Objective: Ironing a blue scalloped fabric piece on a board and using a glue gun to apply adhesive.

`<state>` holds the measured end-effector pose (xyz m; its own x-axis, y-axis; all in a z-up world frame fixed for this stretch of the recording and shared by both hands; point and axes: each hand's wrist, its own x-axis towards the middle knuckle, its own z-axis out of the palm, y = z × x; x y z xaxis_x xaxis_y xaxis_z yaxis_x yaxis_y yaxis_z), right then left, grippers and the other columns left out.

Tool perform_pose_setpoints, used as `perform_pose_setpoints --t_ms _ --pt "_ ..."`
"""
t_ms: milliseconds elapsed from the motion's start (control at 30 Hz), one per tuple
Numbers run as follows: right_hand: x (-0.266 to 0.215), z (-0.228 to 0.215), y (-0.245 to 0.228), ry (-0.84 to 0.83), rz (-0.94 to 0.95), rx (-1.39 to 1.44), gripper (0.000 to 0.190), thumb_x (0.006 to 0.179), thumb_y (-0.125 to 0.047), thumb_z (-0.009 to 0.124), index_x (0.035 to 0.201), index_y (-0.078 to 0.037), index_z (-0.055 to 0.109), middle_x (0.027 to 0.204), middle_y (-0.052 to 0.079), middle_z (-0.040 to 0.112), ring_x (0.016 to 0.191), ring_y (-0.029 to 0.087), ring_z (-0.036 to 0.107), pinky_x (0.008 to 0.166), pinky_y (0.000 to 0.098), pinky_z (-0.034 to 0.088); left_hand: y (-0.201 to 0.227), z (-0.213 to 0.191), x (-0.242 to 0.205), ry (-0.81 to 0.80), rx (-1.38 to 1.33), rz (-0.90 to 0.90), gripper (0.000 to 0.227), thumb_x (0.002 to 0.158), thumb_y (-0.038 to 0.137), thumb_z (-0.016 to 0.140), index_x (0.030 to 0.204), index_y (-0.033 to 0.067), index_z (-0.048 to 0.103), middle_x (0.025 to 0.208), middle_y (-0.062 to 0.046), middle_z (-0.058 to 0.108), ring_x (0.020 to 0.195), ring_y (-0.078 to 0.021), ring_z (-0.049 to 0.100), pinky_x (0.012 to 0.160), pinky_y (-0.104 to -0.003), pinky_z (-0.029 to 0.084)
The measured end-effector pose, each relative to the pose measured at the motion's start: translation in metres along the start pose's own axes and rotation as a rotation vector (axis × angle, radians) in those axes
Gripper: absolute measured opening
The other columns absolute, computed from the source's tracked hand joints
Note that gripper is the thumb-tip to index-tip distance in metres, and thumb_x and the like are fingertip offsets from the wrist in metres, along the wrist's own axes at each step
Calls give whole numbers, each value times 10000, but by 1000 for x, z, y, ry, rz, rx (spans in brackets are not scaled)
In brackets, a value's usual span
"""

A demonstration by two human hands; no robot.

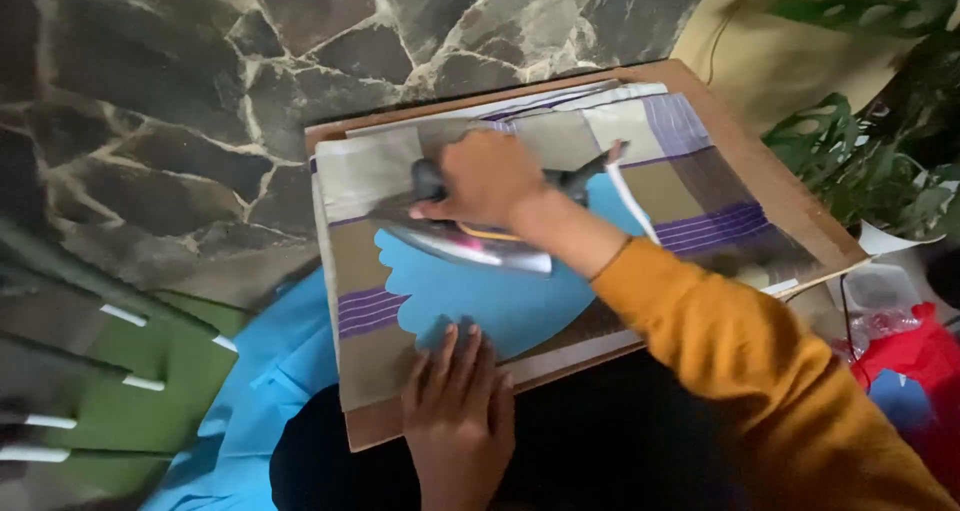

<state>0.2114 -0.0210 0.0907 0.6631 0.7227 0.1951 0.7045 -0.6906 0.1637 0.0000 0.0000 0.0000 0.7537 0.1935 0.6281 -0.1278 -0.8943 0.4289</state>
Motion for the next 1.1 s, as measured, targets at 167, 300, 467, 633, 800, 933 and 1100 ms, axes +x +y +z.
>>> perform_pose_setpoints --t_ms 167,300,467,633,800,933,1100 --pt "0 4 37 -32 33 -25 626 737 -646 636 628 -30 611 551 92 567 460 241 541 482 333 471 1 -3 0 14 -10 5 283 708 143 617 962 18 632 1112 -104 606 1130 -267 502 926 -447 352" --pt "-12 3 56 3 42 -12 624 685 -623 685 617 -7 613 530 129 561 418 282 520 480 386 467 3 -4 2 15 -48 -20 261 692 133 635 925 17 649 1075 -114 624 1103 -294 525 899 -458 384" --pt "-22 -1 85 34 -3 -15 562 686 -597 655 957 -105 675 565 126 608 476 275 573 494 353 480 3 -4 3 34 -19 3 262 709 132 622 944 18 645 1087 -101 620 1109 -268 521 913 -439 375" --pt "-39 -4 115 22 -51 -7 587 699 -591 652 804 -13 650 481 119 578 434 279 560 506 349 466 1 -3 2 19 0 15 297 695 131 636 974 29 635 1118 -89 605 1122 -264 512 912 -435 375" --pt "-57 -11 131 -63 33 29 450 645 -562 669 794 -138 690 521 77 586 493 259 541 576 338 434 2 -5 2 9 -33 2 268 709 145 624 947 24 641 1100 -105 614 1120 -278 518 909 -448 380" --pt "-64 -16 124 -168 16 32 587 628 -587 666 879 -56 669 489 79 594 400 225 497 482 314 425 -1 -12 4 21 -80 0 240 695 122 652 913 20 649 1018 -114 644 1065 -275 557 884 -443 410" --pt "-79 -28 93 -372 -122 118 394 678 -527 675 807 -155 671 416 -18 558 349 108 480 427 232 416 -11 -26 3 173 -105 -72 179 666 22 637 844 35 637 877 -58 670 875 -198 623 824 -363 445"
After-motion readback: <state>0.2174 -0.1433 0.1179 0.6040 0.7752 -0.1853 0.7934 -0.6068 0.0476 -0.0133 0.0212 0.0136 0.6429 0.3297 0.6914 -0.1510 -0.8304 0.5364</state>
